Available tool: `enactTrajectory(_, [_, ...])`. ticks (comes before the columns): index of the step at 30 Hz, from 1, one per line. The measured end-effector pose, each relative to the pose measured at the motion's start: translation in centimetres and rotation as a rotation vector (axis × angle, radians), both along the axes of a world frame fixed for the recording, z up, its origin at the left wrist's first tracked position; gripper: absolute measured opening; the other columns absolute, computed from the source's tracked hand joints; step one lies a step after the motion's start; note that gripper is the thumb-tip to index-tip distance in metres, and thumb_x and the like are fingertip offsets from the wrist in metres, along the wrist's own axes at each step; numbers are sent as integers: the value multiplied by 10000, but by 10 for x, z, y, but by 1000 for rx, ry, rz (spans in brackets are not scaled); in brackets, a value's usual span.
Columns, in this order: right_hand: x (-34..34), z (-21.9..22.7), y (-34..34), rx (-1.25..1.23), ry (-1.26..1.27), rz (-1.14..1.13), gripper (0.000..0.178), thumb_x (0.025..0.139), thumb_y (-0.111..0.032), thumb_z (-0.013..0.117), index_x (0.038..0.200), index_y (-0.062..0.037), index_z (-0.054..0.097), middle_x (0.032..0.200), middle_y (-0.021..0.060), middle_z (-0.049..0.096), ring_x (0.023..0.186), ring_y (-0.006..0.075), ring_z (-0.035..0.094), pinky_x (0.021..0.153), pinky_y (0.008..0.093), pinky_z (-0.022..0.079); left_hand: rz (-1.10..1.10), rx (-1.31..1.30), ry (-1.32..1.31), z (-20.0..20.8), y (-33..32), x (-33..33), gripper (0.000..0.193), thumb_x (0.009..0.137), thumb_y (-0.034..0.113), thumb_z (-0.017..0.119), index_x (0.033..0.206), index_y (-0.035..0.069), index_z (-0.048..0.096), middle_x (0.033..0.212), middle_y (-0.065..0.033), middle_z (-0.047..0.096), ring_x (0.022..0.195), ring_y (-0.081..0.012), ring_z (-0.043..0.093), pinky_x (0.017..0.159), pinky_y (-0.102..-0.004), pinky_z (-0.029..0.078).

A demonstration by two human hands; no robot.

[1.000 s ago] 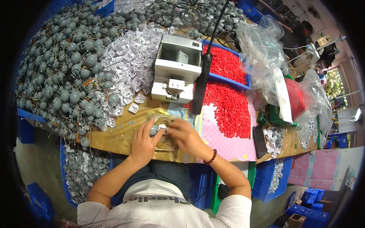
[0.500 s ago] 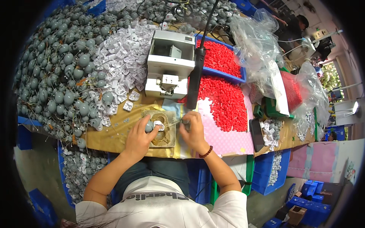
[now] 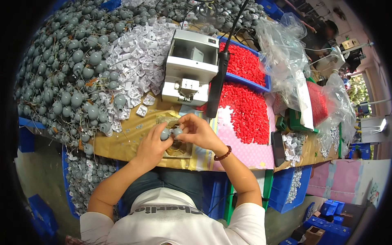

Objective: Assembling small plastic toy components using an electric screwdriver.

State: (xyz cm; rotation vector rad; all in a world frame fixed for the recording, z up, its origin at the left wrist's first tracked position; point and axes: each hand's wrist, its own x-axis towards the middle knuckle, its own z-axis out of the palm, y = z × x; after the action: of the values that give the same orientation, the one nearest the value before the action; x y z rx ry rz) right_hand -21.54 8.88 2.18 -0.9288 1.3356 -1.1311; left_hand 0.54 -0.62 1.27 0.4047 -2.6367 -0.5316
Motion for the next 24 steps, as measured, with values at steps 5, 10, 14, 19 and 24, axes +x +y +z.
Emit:
enactTrajectory(5, [12, 10, -3, -69, 702, 1, 398, 851, -82, 809, 1189, -35, 605, 963, 56, 604, 761, 141, 598, 664, 281, 496, 7, 27, 34, -8, -2, -1, 336, 820, 41, 654, 1142, 115, 714, 1398, -199, 490, 1304, -396, 508, 1012, -463, 490])
enactTrajectory(10, [18, 13, 0, -103, 756, -68, 335, 864, -153, 788, 1157, -78, 645, 944, 105, 602, 760, 275, 632, 676, 373, 514, 4, 44, 37, 6, -7, -6, 317, 770, 57, 720, 1083, 113, 724, 1327, -160, 555, 1308, -390, 508, 1024, -482, 466])
enactTrajectory(14, [19, 17, -4, -122, 841, 59, 301, 881, -155, 755, 1166, -121, 665, 944, 109, 627, 786, 307, 659, 690, 400, 523, 12, 10, 21, 11, -4, -11, 246, 757, 76, 748, 999, 104, 718, 1253, -122, 602, 1305, -383, 512, 1012, -494, 461])
enactTrajectory(19, [15, 30, -18, -11, 850, 149, 366, 859, -110, 761, 1210, -102, 659, 893, 125, 627, 760, 311, 656, 700, 395, 529, 26, 79, 63, 4, -6, -13, 317, 761, 90, 758, 1065, 86, 671, 1207, -119, 611, 1281, -381, 526, 1010, -487, 460])
enactTrajectory(24, [17, 25, -11, -126, 819, 37, 372, 865, -116, 747, 1217, -95, 629, 1038, 112, 648, 803, 296, 649, 691, 405, 524, 100, 93, 9, 13, -6, -33, 412, 757, 113, 761, 1141, 72, 617, 1107, -108, 612, 1186, -327, 564, 957, -457, 470])
